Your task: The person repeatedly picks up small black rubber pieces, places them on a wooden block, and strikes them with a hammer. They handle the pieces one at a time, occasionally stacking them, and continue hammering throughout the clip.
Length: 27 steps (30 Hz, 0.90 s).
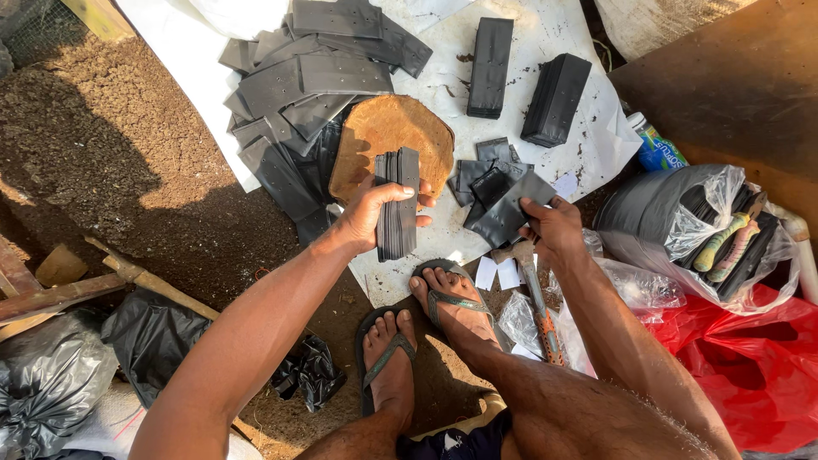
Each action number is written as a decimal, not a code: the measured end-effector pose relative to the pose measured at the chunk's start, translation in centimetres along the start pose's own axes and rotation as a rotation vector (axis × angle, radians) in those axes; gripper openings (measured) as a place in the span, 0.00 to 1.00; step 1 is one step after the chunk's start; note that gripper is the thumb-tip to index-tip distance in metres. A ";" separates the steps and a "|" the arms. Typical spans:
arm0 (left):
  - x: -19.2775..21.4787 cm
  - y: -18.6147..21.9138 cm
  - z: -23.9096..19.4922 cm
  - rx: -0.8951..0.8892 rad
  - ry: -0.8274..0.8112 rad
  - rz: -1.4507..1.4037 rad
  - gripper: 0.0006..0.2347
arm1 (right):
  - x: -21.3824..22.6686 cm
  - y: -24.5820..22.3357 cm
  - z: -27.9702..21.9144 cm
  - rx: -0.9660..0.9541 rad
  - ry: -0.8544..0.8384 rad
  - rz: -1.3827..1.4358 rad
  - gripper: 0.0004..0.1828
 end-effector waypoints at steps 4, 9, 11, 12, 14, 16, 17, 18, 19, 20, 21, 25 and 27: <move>-0.1 0.0 0.3 -0.008 -0.010 -0.009 0.16 | 0.7 1.9 0.9 -0.036 0.015 0.204 0.07; -0.3 -0.3 0.4 0.014 -0.034 -0.038 0.14 | 0.3 1.9 0.1 0.024 0.208 -0.068 0.17; -0.6 -0.3 0.3 0.005 -0.046 -0.055 0.15 | 0.6 0.9 -0.9 0.123 0.337 -0.278 0.23; -0.7 -0.3 0.3 0.000 -0.053 -0.062 0.15 | 0.8 0.4 -1.7 0.198 0.372 -0.351 0.25; -0.9 -0.3 0.2 0.025 -0.045 -0.061 0.16 | 0.3 -0.5 -3.0 0.274 0.305 -0.376 0.24; -1.2 -0.4 0.6 0.031 -0.061 -0.055 0.16 | -1.1 -1.6 -3.8 0.283 0.101 -0.278 0.19; -1.3 -0.5 0.8 0.026 -0.075 -0.048 0.16 | -2.1 -2.2 -4.6 0.323 -0.010 -0.269 0.19; -1.4 -0.6 0.9 0.022 -0.089 -0.042 0.16 | -3.3 -2.6 -5.6 0.362 -0.121 -0.259 0.20; -1.4 -0.8 1.0 0.028 -0.082 -0.035 0.16 | -4.6 -3.2 -6.6 0.401 -0.232 -0.247 0.21; -1.4 -1.0 1.2 0.033 -0.075 -0.029 0.16 | -5.8 -3.9 -7.4 0.434 -0.282 -0.273 0.22; -1.4 -1.3 1.4 0.041 -0.072 -0.025 0.16 | -7.0 -4.7 -8.2 0.467 -0.327 -0.302 0.23; -1.5 -1.9 1.4 -0.022 -0.133 -0.062 0.13 | -11.4 -7.3 -9.9 0.532 -0.393 -0.397 0.31; -1.6 -1.8 1.1 -0.041 -0.158 -0.088 0.11 | -12.1 -7.9 -10.2 0.513 -0.359 -0.460 0.32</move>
Point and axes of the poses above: each hand's wrist, its own z-axis towards the middle knuckle, its own x-axis out of the back of the hand, y = z × x, the point moved 3 cm from there along z, towards the middle knuckle, and after that the axes turned 9 degrees about -z, right-handed, at the moved point
